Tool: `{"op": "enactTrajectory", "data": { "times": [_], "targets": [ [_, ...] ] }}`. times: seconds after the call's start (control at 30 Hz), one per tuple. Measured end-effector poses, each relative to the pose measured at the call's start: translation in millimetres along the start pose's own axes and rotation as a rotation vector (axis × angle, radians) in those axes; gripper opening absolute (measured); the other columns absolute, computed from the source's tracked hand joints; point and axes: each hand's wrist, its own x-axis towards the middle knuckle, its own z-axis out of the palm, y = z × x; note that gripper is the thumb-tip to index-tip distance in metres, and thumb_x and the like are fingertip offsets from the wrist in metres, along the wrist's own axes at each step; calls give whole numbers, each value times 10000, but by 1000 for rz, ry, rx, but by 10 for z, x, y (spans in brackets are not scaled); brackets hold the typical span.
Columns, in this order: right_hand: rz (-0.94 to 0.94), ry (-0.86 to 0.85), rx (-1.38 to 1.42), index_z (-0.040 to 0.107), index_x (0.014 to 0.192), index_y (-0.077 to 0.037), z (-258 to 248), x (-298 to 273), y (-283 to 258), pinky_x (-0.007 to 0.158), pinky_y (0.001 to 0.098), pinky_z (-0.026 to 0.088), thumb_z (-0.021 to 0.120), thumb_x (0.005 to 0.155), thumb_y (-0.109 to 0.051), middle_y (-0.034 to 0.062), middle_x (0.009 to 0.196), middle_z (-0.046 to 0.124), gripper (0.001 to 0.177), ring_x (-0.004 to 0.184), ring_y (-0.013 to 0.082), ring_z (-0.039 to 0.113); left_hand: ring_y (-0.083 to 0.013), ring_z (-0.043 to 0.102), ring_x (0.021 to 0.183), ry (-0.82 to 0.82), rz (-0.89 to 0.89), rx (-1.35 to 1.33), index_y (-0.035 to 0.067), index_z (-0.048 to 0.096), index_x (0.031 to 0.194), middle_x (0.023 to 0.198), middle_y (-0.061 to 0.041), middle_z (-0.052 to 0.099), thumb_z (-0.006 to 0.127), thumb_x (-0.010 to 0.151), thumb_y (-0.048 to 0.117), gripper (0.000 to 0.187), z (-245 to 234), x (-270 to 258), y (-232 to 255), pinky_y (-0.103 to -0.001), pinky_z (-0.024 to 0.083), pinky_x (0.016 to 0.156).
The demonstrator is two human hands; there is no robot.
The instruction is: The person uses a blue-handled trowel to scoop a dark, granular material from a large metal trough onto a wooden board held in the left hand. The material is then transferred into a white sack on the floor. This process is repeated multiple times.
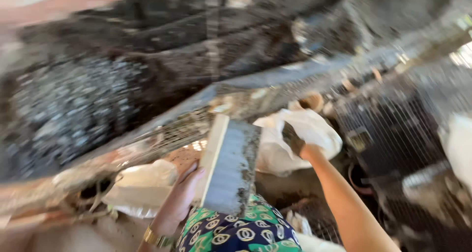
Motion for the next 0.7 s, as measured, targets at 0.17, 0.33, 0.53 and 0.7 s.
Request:
{"op": "enactTrajectory", "data": {
  "times": [0.17, 0.33, 0.53, 0.7],
  "targets": [
    [-35, 307, -40, 601, 1379, -169, 341, -539, -201, 1001, 451, 553, 431, 1042, -300, 85, 1374, 669, 399, 1270, 286, 651, -342, 225, 1512, -68, -105, 216, 72, 391, 1498, 1628, -207, 240, 469, 961, -86, 566, -483, 133, 898, -465, 210, 1244],
    [45, 73, -212, 162, 1639, -474, 528, -1386, -654, 528, 280, 487, 442, 1097, -216, 84, 1631, 412, 662, 694, 120, 681, -366, 275, 1485, 1, -24, 401, 27, 444, 1441, 1597, -208, 314, 506, 844, -189, 637, -849, -143, 691, -465, 220, 1247],
    [70, 328, 47, 394, 1571, -363, 828, -1277, -532, 905, 416, 575, 451, 981, -283, 98, 1276, 650, 599, 1150, 302, 698, -143, 553, 1323, 397, -783, -428, 47, 638, 1321, 1399, -58, 655, 492, 919, 239, 470, -1320, 170, 1550, -286, 339, 1168],
    [171, 203, 439, 244, 1662, -324, 264, -2177, -725, 807, 449, 556, 436, 1040, -183, 136, 1281, 670, 666, 1051, 337, 692, -271, 468, 1392, 379, -400, -106, 39, 514, 1421, 1515, -169, 481, 610, 833, 36, 596, -1525, 85, 1337, -395, 376, 1166]
  ]
}}
